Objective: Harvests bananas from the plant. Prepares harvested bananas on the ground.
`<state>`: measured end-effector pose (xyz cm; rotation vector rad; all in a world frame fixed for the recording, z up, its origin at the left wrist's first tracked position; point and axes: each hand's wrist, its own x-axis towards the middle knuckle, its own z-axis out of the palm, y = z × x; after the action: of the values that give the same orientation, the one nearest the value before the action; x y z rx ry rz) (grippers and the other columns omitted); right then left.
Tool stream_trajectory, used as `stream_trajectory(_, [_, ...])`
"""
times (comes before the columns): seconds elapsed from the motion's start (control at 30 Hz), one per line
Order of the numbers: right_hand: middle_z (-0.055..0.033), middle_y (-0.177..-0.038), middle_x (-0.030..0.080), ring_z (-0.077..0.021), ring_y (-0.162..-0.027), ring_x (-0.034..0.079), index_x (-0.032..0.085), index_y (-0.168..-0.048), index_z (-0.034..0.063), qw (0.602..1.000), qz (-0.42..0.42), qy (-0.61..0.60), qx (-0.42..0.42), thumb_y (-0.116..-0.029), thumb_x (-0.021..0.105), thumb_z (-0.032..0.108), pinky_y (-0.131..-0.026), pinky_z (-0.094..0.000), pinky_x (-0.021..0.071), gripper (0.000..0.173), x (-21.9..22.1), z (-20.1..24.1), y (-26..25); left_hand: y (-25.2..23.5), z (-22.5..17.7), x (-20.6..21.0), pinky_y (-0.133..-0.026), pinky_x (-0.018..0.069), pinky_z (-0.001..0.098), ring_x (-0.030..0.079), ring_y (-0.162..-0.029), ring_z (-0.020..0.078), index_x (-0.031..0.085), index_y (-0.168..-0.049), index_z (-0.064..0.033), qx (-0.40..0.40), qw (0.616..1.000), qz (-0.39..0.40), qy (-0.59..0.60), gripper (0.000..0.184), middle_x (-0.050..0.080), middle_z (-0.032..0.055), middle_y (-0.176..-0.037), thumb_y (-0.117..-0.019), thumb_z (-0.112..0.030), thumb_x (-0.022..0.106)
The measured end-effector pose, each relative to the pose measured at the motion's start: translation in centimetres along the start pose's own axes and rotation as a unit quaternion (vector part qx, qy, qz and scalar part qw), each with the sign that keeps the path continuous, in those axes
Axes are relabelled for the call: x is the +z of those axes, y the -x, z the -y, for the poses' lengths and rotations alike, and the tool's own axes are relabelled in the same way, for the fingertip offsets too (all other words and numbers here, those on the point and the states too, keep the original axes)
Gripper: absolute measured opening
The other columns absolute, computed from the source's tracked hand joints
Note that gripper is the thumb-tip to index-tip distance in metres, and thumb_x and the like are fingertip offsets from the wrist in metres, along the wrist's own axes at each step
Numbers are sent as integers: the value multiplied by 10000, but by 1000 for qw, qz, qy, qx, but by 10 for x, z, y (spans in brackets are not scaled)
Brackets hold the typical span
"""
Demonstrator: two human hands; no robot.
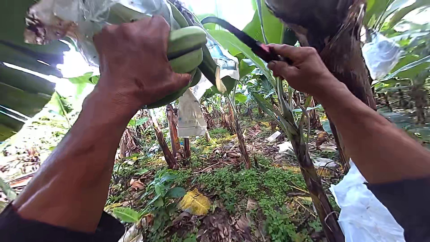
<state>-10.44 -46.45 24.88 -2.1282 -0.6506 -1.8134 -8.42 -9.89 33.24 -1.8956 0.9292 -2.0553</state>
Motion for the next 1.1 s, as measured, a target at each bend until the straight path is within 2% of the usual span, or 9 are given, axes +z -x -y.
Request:
stream_trajectory(0.27, [-64,-1078,735,-198,-888,708,633,-1398,211,997,66,8,-26,-1054,529,304,-857,-495,570,371,54,9,-62,15,10,-8,-628,461,642,675,-842,435,623,-1097,-49,4,1000,-6,-11,769,672,205,-949,-720,-719,652])
stream_trajectory(0.43, [-67,-1242,710,-280,-1144,677,616,-1420,269,990,115,84,-17,-1044,543,332,-969,-604,512,388,67,31,-105,15,8,-7,-622,458,640,677,-843,431,614,-1091,-50,5,1000,-6,-18,756,671,204,-952,-721,-709,661])
stream_trajectory(0.5, [-83,-1203,713,-303,-1116,682,619,-1400,257,987,122,103,-25,-1046,538,315,-933,-617,524,368,66,25,-99,12,6,-6,-634,466,645,678,-858,437,610,-1102,-48,4,1000,13,-19,762,672,209,-965,-719,-703,672])
stream_trajectory(0.57, [-121,-1068,720,-336,-981,703,635,-1312,209,987,111,109,-46,-1049,540,277,-836,-622,542,288,60,8,-75,12,2,-5,-630,465,654,673,-851,457,596,-1082,-36,1,999,24,-20,753,666,221,-950,-712,-685,688])
stream_trajectory(0.7, [-161,-1121,726,-386,-988,716,605,-1394,210,989,91,115,-34,-1057,556,250,-858,-642,544,343,37,-21,-21,36,-23,1,-614,498,667,680,-827,487,579,-1148,8,-68,997,20,1,757,667,257,-968,-722,-589,765])
stream_trajectory(0.83, [-171,-1286,686,-336,-1097,701,565,-1470,186,993,-40,111,9,-1067,521,214,-949,-577,551,407,-1,10,48,55,-54,28,-711,525,688,702,-885,473,571,-1295,-27,-240,965,34,97,837,714,236,-998,-699,-557,826])
stream_trajectory(0.97, [-205,-1201,683,-351,-937,707,508,-1512,193,984,-59,98,136,-1057,542,309,-795,-614,567,470,-34,49,155,75,-80,52,-733,537,657,716,-877,413,551,-1316,-89,-345,915,104,180,867,730,171,-941,-685,-622,813])
stream_trajectory(1.0, [-178,-1196,689,-308,-930,711,501,-1518,191,980,-53,81,174,-1052,549,308,-799,-573,584,483,-43,56,186,87,-86,60,-741,538,659,714,-893,407,569,-1303,-94,-372,897,118,206,858,731,167,-954,-682,-634,811])
stream_trajectory(1.1, [-46,-918,680,-122,-681,650,469,-1514,120,953,-83,-39,289,-1059,515,315,-608,-323,586,497,-56,80,287,150,-105,106,-800,530,657,699,-953,363,644,-1191,-105,-475,799,192,314,744,725,144,-990,-668,-597,838])
